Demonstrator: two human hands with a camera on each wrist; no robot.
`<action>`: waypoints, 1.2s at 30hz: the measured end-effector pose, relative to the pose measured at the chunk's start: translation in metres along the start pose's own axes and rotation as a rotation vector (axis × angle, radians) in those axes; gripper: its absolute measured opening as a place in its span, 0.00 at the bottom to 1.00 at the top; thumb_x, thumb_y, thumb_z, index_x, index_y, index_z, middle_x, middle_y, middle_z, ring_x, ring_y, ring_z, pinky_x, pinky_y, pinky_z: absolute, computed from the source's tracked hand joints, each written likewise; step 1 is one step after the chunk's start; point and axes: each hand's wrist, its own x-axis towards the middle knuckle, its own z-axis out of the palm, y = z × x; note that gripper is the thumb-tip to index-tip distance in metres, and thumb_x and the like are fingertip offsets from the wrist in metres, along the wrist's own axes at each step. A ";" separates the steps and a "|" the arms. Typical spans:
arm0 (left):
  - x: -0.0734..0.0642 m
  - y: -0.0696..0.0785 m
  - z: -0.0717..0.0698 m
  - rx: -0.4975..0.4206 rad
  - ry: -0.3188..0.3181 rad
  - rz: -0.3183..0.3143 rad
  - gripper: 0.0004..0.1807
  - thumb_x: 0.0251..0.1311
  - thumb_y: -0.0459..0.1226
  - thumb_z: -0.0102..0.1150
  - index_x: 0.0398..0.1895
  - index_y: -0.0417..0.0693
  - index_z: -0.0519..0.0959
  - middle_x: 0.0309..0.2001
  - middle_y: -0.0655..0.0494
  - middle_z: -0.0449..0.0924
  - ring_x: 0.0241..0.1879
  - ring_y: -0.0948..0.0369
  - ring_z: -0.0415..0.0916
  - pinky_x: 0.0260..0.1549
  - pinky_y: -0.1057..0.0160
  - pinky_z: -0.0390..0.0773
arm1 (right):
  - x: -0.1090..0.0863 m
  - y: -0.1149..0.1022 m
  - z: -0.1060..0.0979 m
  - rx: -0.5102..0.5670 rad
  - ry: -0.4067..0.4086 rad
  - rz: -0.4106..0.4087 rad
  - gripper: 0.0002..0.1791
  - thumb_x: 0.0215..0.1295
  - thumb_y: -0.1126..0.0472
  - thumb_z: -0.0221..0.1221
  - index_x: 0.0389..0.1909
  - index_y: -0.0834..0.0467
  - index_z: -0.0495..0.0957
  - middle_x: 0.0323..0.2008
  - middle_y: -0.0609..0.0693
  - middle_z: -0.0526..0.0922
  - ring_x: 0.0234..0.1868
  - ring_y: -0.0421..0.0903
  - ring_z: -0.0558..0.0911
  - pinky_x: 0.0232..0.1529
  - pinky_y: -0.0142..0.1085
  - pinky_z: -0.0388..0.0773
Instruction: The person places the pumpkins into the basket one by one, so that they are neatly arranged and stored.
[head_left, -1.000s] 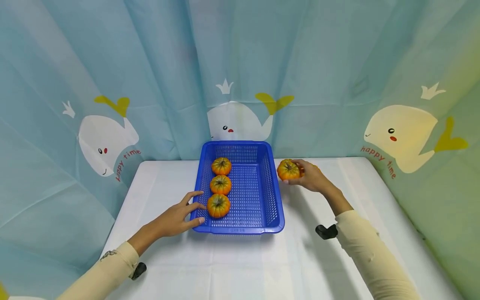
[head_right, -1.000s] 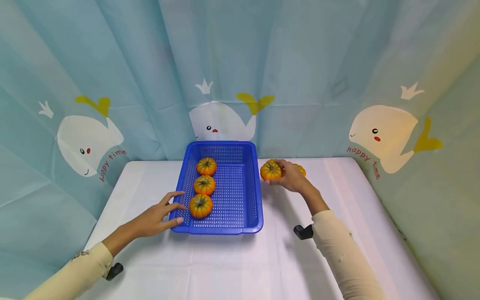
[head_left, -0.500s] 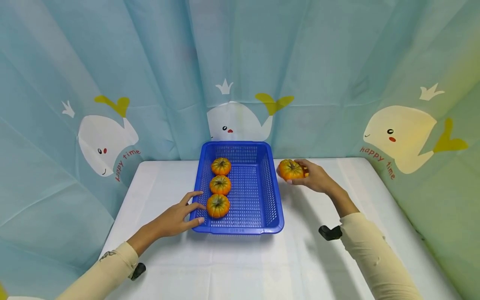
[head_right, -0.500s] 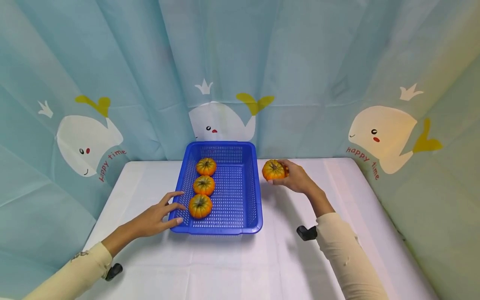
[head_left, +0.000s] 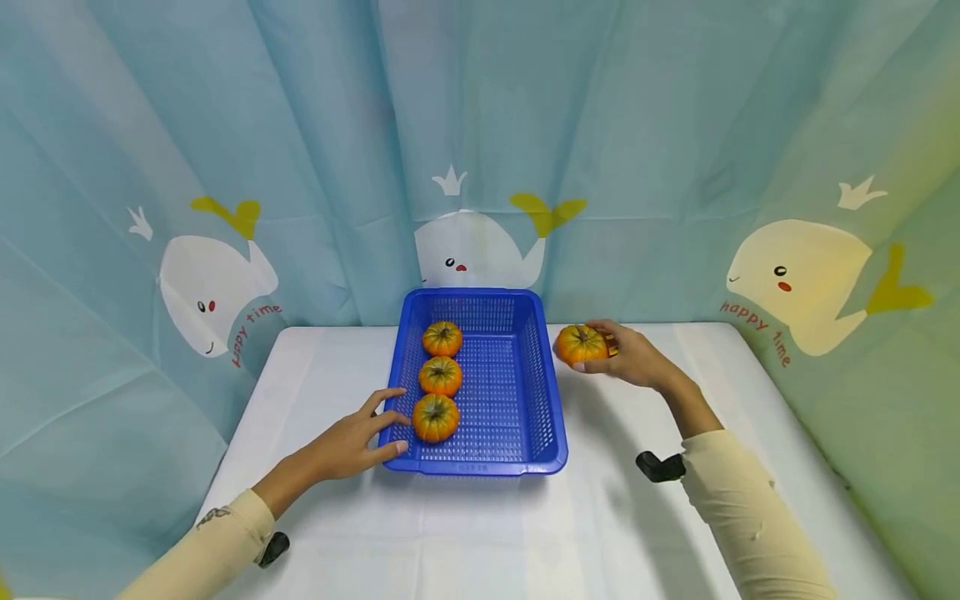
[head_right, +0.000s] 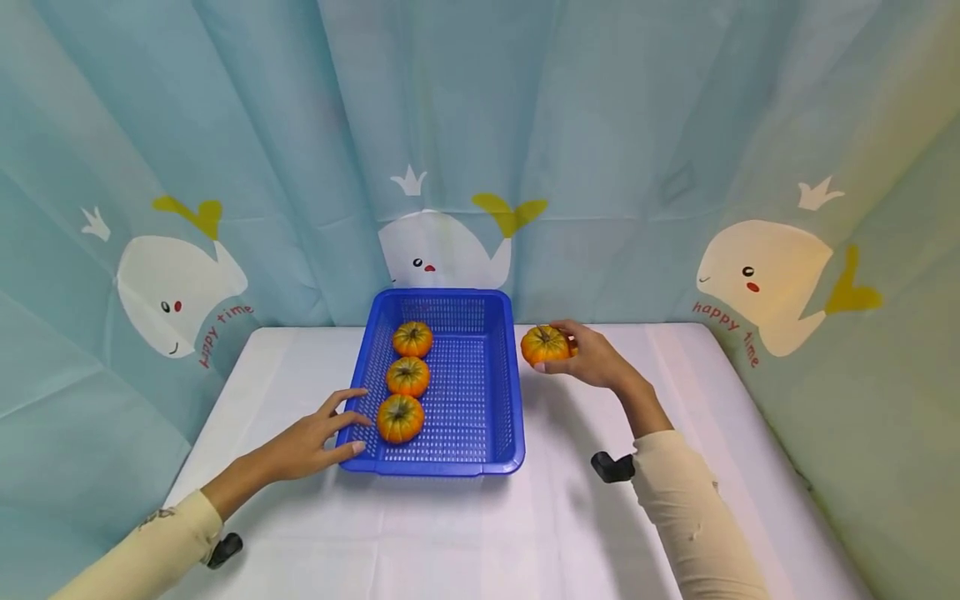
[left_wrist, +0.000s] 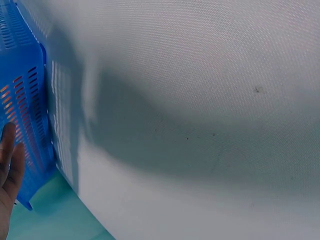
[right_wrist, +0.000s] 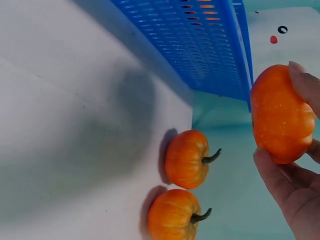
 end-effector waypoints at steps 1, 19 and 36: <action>0.000 0.000 0.000 -0.001 0.003 0.005 0.24 0.69 0.57 0.55 0.60 0.55 0.78 0.78 0.52 0.51 0.57 0.45 0.78 0.53 0.42 0.80 | 0.000 0.000 0.000 0.001 0.000 -0.002 0.46 0.60 0.46 0.70 0.73 0.61 0.62 0.58 0.65 0.77 0.56 0.61 0.77 0.56 0.55 0.79; 0.001 -0.001 0.001 0.014 0.011 0.014 0.22 0.69 0.55 0.56 0.60 0.57 0.78 0.78 0.52 0.51 0.60 0.45 0.77 0.55 0.43 0.80 | 0.010 -0.027 -0.006 0.024 -0.037 -0.052 0.46 0.55 0.48 0.74 0.71 0.58 0.65 0.58 0.63 0.77 0.59 0.62 0.77 0.55 0.54 0.79; 0.001 -0.001 0.000 -0.017 0.000 0.009 0.25 0.70 0.58 0.53 0.60 0.55 0.78 0.78 0.52 0.50 0.57 0.45 0.78 0.54 0.42 0.80 | 0.029 -0.047 0.005 0.083 -0.079 -0.092 0.44 0.57 0.51 0.73 0.71 0.58 0.65 0.60 0.63 0.75 0.59 0.61 0.77 0.59 0.54 0.77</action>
